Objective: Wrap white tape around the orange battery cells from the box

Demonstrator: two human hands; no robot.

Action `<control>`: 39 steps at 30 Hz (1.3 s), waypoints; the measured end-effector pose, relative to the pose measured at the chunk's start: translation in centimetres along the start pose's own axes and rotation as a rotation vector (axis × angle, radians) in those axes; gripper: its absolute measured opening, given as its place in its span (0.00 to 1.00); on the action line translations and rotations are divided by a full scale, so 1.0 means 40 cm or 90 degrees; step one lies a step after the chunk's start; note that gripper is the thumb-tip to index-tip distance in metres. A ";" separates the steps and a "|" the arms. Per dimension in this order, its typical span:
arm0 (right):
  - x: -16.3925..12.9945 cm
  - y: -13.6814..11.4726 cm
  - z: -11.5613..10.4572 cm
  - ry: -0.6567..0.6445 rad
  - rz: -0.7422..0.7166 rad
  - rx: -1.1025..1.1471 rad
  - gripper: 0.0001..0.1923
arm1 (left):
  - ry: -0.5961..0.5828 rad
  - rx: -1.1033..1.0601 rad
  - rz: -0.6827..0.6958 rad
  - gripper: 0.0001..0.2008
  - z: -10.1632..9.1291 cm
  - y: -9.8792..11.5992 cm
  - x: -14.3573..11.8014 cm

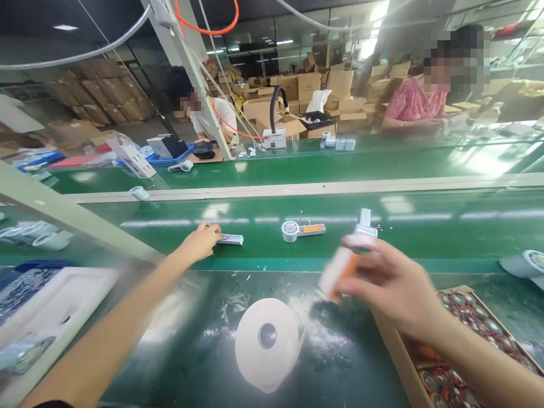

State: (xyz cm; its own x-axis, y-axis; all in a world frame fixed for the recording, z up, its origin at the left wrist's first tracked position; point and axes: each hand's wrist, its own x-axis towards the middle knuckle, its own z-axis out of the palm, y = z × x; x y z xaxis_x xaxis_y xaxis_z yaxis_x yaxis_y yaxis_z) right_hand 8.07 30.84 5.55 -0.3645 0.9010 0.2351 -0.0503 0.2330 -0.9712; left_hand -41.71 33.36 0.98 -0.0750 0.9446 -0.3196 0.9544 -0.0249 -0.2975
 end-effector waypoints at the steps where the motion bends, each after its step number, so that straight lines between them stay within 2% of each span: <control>1: 0.068 0.006 0.063 -0.073 -0.004 -0.007 0.27 | -0.007 -0.003 -0.014 0.23 0.000 0.005 0.004; 2: 0.136 0.016 0.129 -0.138 -0.018 -0.016 0.24 | -0.013 -0.008 -0.023 0.22 -0.001 0.009 0.008; 4: 0.259 0.053 0.263 -0.217 -0.052 -0.109 0.21 | -0.019 -0.015 -0.017 0.17 -0.004 0.013 0.009; 7: 0.393 0.136 0.438 -0.243 -0.061 -0.183 0.19 | -0.002 -0.018 0.012 0.16 -0.005 0.013 -0.004; 10: 0.465 0.219 0.566 -0.262 -0.060 -0.221 0.20 | 0.018 -0.047 -0.011 0.18 0.000 0.013 -0.009; 13: 0.492 0.279 0.645 -0.277 -0.056 -0.274 0.21 | -0.006 -0.110 -0.062 0.16 0.002 0.007 0.012; 16: 0.500 0.311 0.673 -0.280 -0.047 -0.331 0.21 | -0.022 -0.169 -0.072 0.13 0.003 -0.011 0.033; 22: 0.507 0.315 0.654 -0.272 -0.046 -0.469 0.21 | 0.022 -0.273 -0.038 0.10 0.017 -0.056 0.033; 27: 0.477 0.307 0.662 -0.377 -0.164 -0.630 0.12 | 0.064 -0.287 -0.007 0.07 0.026 -0.067 0.023; 29: 0.466 0.308 0.670 -0.406 -0.182 -0.679 0.11 | 0.076 -0.287 -0.015 0.08 0.029 -0.061 0.012; 33: 0.461 0.318 0.682 -0.432 -0.174 -0.734 0.13 | 0.101 -0.293 -0.076 0.12 0.041 -0.034 0.002; 39: 0.449 0.338 0.737 -0.488 -0.186 -0.752 0.19 | 0.141 -0.340 -0.255 0.16 0.066 0.018 0.015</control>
State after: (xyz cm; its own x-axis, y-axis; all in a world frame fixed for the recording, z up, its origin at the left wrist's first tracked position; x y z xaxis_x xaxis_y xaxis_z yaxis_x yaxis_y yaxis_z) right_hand -26.59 39.39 -4.54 -0.8964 0.4420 -0.0319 0.4388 0.8753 -0.2033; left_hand -41.82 33.03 -1.81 -0.4445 0.8931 -0.0695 0.8810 0.4499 0.1464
